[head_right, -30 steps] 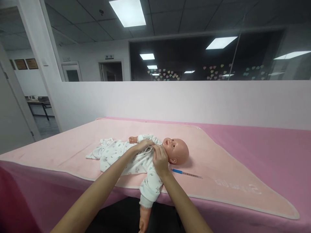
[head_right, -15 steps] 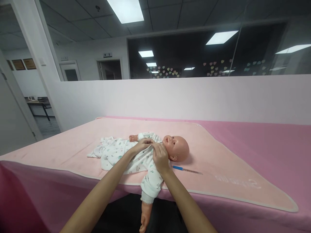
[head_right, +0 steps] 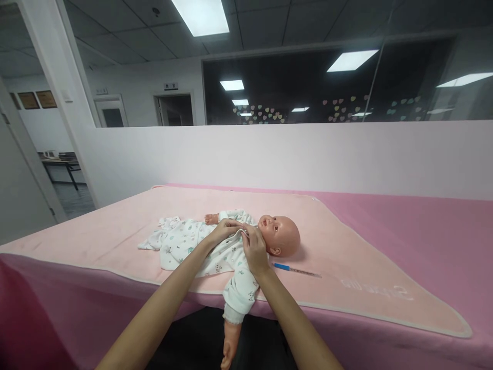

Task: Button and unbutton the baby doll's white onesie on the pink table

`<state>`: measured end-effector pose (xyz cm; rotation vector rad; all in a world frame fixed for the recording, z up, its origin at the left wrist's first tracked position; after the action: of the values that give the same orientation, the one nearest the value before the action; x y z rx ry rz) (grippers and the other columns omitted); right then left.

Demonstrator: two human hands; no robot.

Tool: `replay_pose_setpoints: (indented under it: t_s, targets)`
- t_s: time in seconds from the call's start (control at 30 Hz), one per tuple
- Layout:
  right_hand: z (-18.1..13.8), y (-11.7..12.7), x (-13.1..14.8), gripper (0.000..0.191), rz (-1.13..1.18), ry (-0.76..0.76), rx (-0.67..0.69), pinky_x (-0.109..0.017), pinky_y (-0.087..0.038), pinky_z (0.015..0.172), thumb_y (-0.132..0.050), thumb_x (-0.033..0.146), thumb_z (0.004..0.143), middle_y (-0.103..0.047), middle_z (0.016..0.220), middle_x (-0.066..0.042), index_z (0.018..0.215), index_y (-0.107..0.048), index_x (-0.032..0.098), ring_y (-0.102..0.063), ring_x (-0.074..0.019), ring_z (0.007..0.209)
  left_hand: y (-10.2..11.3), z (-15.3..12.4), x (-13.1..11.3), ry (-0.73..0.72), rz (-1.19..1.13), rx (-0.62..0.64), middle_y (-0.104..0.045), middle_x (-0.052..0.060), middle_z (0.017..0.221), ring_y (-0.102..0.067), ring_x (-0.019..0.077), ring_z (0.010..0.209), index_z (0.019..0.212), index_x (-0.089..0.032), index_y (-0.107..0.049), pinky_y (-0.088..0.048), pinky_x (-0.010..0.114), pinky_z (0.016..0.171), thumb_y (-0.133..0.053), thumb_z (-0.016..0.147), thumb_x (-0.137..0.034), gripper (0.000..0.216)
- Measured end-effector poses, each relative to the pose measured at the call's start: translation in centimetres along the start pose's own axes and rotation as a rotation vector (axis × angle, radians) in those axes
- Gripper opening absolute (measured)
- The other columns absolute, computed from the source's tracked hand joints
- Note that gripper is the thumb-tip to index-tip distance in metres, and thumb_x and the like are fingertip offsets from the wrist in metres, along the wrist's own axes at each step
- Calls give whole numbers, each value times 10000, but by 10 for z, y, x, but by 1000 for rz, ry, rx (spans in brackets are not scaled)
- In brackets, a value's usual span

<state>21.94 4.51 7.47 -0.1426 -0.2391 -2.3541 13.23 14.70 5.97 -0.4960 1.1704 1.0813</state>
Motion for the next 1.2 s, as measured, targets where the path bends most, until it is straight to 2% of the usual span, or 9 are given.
replay_pose_setpoints:
  t_s: [0.3, 0.43, 0.6, 0.8, 1.2]
  targets:
    - [-1, -4, -2, 196, -20, -19, 37, -393, -488, 816, -418, 198, 862, -602, 934, -66, 1035, -510, 198, -558, -191, 903, -8, -7, -19, -55, 12, 49, -669, 47, 788, -561, 170, 799, 811, -95, -688, -407, 237, 747, -557, 744, -236, 204]
    - [-1, -4, -3, 195, -23, -15, 30, -396, -491, 815, -411, 193, 861, -601, 927, -70, 1027, -513, 196, -559, -194, 907, -9, -7, -19, -39, -1, 54, -661, 52, 813, -567, 169, 816, 838, -108, -676, -416, 253, 763, -594, 714, -247, 204]
    - [-1, -2, -2, 205, -29, -1, -1, -397, -496, 809, -424, 183, 849, -592, 925, -74, 1034, -512, 197, -555, -197, 911, -13, -5, -13, -28, -39, 112, -649, 56, 846, -578, 161, 819, 885, -124, -657, -437, 259, 749, -642, 631, -165, 257]
    - [1, -2, 2, 225, -11, 17, 7, -387, -493, 824, -410, 157, 841, -580, 943, -71, 1038, -511, 199, -551, -187, 928, -7, -3, -6, -6, -40, 54, -650, 53, 805, -586, 149, 778, 859, -115, -652, -449, 249, 710, -628, 580, -87, 281]
    - [2, 0, 6, 243, 4, 39, -6, -388, -497, 835, -411, 150, 838, -596, 962, -68, 1052, -514, 203, -559, -187, 952, -2, -4, -2, 9, -91, -21, -659, 54, 741, -603, 145, 717, 802, -93, -658, -470, 242, 669, -644, 554, -94, 248]
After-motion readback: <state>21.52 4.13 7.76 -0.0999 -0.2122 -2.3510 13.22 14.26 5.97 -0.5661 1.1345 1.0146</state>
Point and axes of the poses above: each hand's wrist, its own z-axis towards the middle knuckle, its own y-axis out of the back of the hand, x = y × z, the point moved 10 cm from there along z, towards the middle knuckle
